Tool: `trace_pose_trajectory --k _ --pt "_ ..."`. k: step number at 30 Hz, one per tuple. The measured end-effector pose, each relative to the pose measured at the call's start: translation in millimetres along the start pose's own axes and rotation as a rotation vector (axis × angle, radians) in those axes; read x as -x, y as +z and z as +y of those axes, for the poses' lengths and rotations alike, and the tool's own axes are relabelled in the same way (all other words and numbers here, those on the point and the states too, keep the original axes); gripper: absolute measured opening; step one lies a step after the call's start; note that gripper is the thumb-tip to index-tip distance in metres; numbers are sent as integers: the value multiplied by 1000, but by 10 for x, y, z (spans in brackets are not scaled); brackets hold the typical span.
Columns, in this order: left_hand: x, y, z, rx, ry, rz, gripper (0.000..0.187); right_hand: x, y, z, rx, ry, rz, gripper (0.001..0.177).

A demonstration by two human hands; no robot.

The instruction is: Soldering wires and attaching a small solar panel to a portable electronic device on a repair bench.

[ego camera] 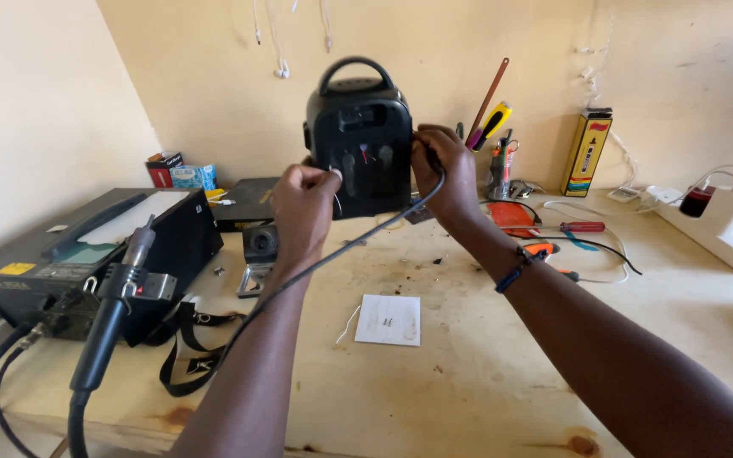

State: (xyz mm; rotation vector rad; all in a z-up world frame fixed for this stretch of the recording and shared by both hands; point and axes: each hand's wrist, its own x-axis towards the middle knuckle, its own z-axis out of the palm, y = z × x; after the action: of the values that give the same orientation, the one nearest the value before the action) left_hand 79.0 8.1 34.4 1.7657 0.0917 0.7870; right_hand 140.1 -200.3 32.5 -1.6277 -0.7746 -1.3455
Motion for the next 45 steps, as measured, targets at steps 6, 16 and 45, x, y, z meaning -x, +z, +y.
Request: trace_pose_trajectory --k 6,16,45 --pt "240 425 -531 -54 -155 -163 31 380 -333 372 130 34 -70 9" --pt "369 559 -652 2 -150 -290 30 856 -547 702 139 131 -35 8" --pt "152 -532 -687 -329 16 -699 21 764 -240 -841 -266 507 -277 20"
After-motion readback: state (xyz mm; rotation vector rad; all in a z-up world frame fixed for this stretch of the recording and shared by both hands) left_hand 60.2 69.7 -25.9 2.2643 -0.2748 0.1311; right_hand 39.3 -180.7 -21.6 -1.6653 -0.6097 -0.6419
